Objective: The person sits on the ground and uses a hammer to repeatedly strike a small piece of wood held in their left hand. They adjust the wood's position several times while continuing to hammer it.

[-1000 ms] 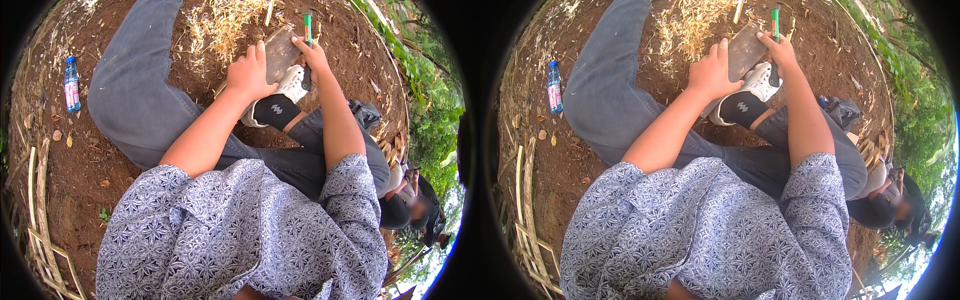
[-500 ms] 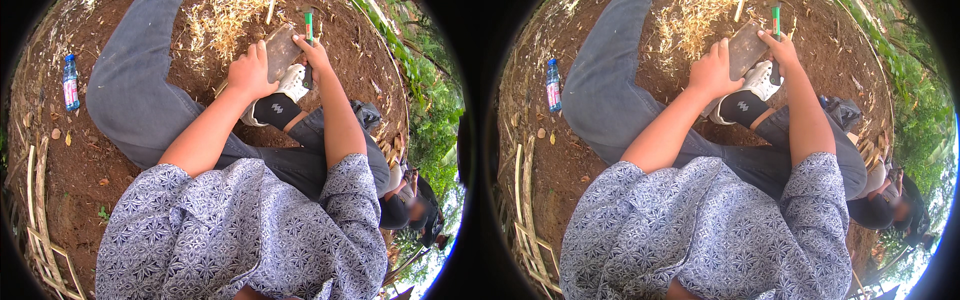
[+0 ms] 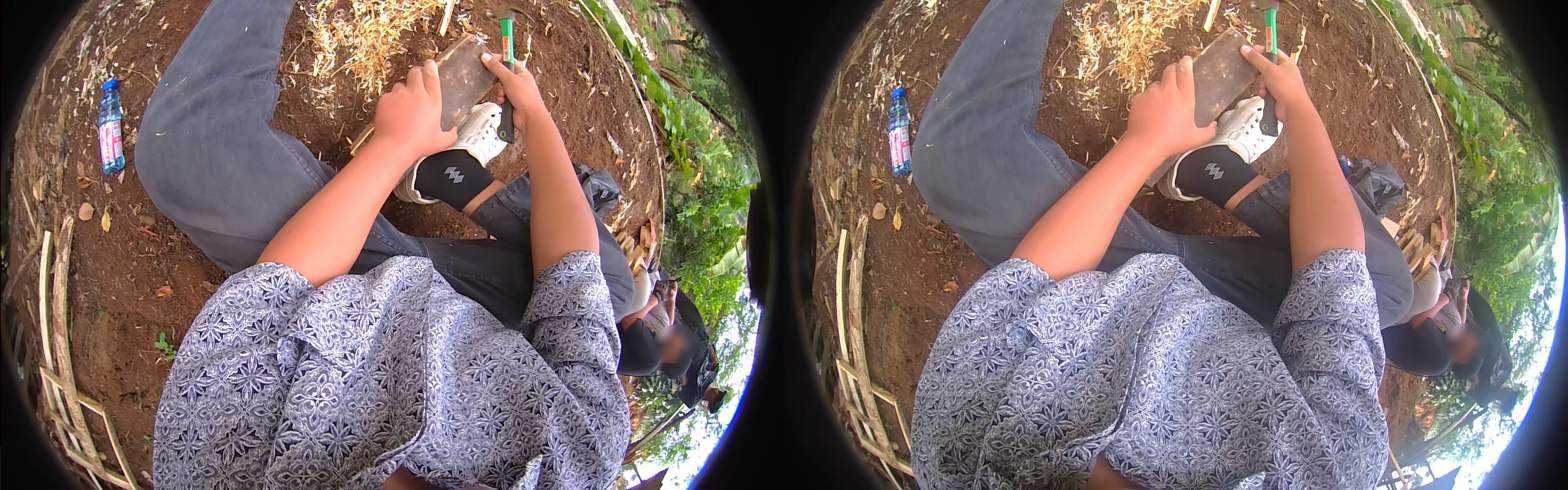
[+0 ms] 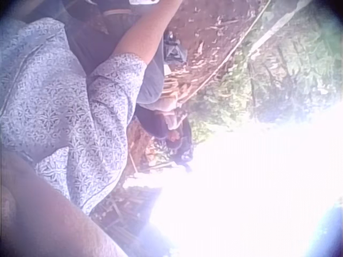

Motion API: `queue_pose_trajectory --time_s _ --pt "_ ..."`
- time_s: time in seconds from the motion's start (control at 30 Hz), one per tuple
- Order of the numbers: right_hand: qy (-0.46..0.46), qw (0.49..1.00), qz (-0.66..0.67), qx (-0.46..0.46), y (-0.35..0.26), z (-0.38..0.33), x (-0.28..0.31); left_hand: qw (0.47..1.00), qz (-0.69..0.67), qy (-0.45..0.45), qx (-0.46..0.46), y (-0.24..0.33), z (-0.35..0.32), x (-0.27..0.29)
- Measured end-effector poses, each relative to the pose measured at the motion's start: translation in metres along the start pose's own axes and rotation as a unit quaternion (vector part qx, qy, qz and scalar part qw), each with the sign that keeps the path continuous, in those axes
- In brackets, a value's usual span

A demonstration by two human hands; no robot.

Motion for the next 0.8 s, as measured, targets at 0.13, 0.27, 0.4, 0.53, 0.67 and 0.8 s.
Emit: queue_pose_trajectory --time_s 0.13,0.27,0.4,0.53,0.67,0.8 --pt "-0.007 1.000 -0.019 -0.003 -0.006 0.001 -0.002 1.000 0.000 -0.004 0.008 0.000 0.002 0.003" --pt "-0.004 0.999 -0.034 -0.011 -0.010 -0.004 0.000 0.999 -0.003 -0.035 0.015 0.003 0.003 0.005" --pt "-0.012 0.999 0.018 -0.037 0.000 -0.005 0.004 0.999 0.019 -0.029 0.005 0.005 -0.001 -0.001" --pt "-0.004 0.997 0.073 -0.030 0.008 -0.007 0.006 0.999 0.024 -0.020 0.005 0.007 -0.004 -0.004" --pt "-0.010 0.996 0.080 -0.027 0.011 -0.006 0.006 1.000 0.027 -0.011 0.010 0.008 -0.005 -0.003" --pt "-0.004 0.996 0.089 -0.029 0.011 -0.007 0.005 0.999 0.045 0.015 0.001 0.007 -0.006 -0.007"
Point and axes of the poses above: each hand's wrist, its own z-axis towards the middle knuckle, its own x-axis out of the back of the hand, y = z × x, the point moved 2 cm from there along z, towards the middle knuckle, and after that the axes turned 7 degrees about x, right-handed, at the moved point
